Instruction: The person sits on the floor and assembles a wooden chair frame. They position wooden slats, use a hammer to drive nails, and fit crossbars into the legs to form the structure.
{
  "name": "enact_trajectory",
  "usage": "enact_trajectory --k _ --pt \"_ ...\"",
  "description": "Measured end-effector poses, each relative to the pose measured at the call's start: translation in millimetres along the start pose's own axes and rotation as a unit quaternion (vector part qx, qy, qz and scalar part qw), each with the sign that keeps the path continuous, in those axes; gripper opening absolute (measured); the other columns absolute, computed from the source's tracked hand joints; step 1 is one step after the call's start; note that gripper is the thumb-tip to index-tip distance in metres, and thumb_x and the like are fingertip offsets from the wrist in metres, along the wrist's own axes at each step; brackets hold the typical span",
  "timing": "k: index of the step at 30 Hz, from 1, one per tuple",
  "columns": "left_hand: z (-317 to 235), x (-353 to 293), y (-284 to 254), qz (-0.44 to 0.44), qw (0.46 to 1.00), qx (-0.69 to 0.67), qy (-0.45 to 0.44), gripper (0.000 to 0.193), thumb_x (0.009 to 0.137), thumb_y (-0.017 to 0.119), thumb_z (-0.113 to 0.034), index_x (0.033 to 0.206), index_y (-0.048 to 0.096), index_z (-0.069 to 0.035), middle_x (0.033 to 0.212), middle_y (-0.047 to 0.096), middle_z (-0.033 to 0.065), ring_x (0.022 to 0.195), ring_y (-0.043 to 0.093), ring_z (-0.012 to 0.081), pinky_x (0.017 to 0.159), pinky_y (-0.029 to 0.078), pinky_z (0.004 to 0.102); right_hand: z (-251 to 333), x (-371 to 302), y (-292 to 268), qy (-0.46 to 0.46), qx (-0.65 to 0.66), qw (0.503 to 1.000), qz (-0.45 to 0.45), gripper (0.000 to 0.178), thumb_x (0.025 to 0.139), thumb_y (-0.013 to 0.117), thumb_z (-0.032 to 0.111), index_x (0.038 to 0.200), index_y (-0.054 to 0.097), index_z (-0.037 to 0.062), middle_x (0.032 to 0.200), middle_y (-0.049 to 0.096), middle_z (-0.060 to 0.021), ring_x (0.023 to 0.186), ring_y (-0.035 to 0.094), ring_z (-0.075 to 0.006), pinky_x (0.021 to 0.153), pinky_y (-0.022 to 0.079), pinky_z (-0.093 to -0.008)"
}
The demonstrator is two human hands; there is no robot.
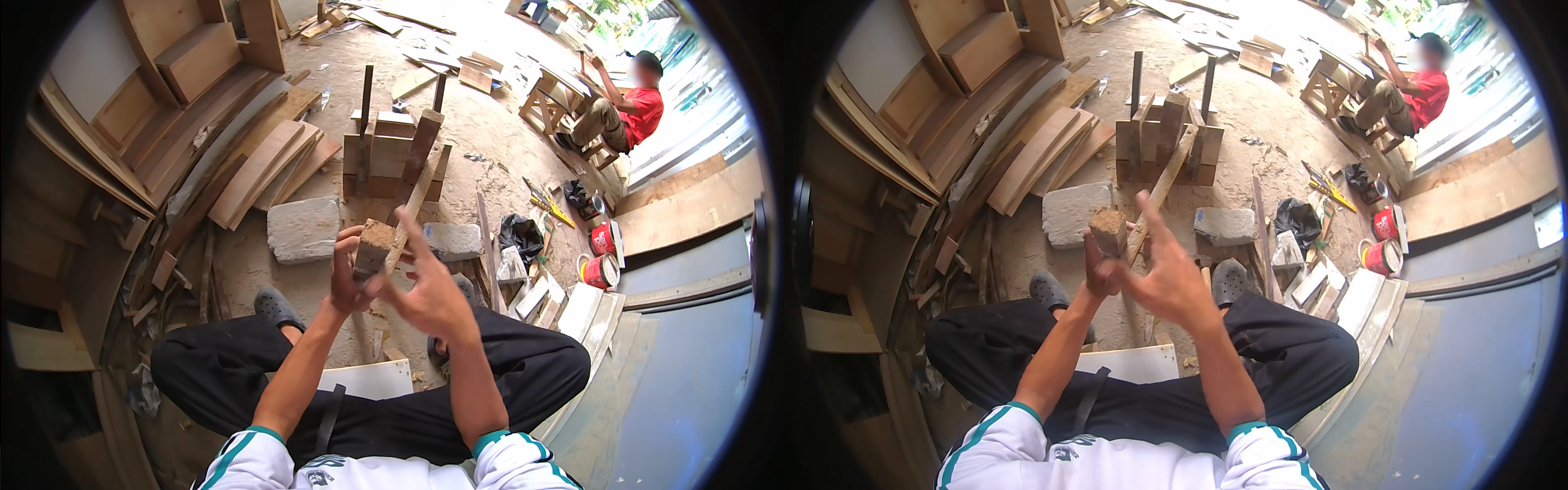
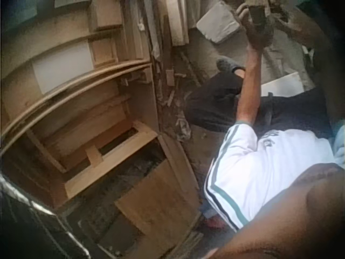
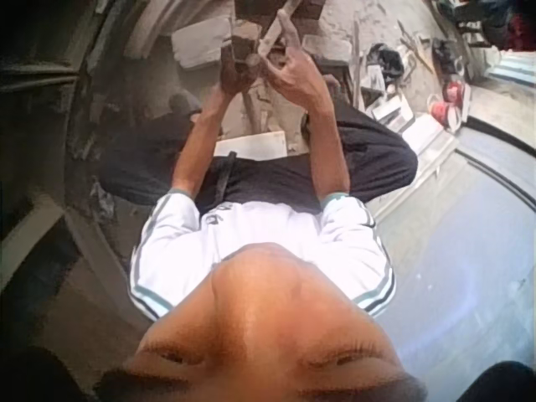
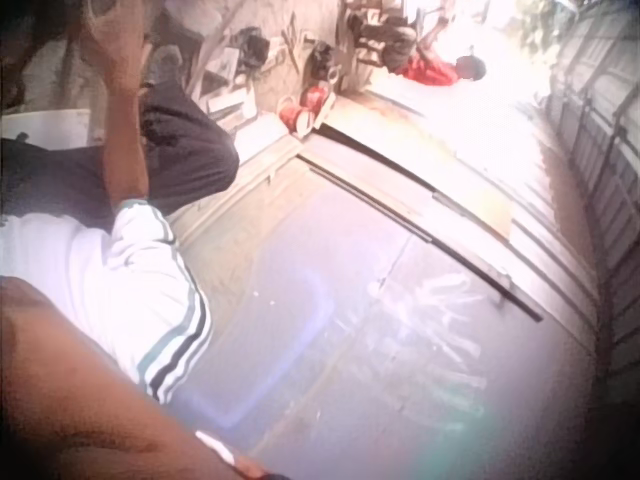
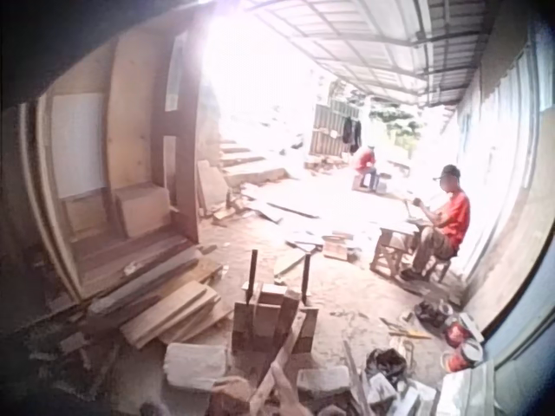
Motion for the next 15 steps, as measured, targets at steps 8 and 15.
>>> enact_trajectory --k 8,15 --pt "35.1 18.2 -6.9 -0.114 0.929 -0.244 -0.255 0.052 0.092 0.057 -0.054 0.126 0.048 -0.015 0.12 0.054 0.0066 0.111 0.053 0.0187 0.088 0.048 0.04 -17.1 -15.5 14.2 0.137 0.098 0.985 -0.034 0.043 0.085 0.076 0.028 0.115 0.059 0.0019 0.091 0.068 -0.0089 0.079 0.062 -0.0143 0.072 0.05 -0.0309" --pt "43.9 112.5 33.3 0.115 0.981 -0.009 -0.155 0.056 0.09 0.064 -0.028 0.138 0.042 -0.008 0.12 0.056 0.006 0.109 0.053 0.0154 0.095 0.043 0.0323 -29.5 -19.4 4.0 0.115 0.135 0.983 0.036 0.043 0.084 0.075 0.03 0.113 0.059 0.0033 0.098 0.066 -0.0152 0.092 0.065 -0.0278 0.079 0.05 -0.037"
Point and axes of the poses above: each hand's wrist, its own x-axis towards the middle knuckle, its own y-axis out of the palm, z = x × y, the point moved 6 cm from there along x, towards the middle knuckle
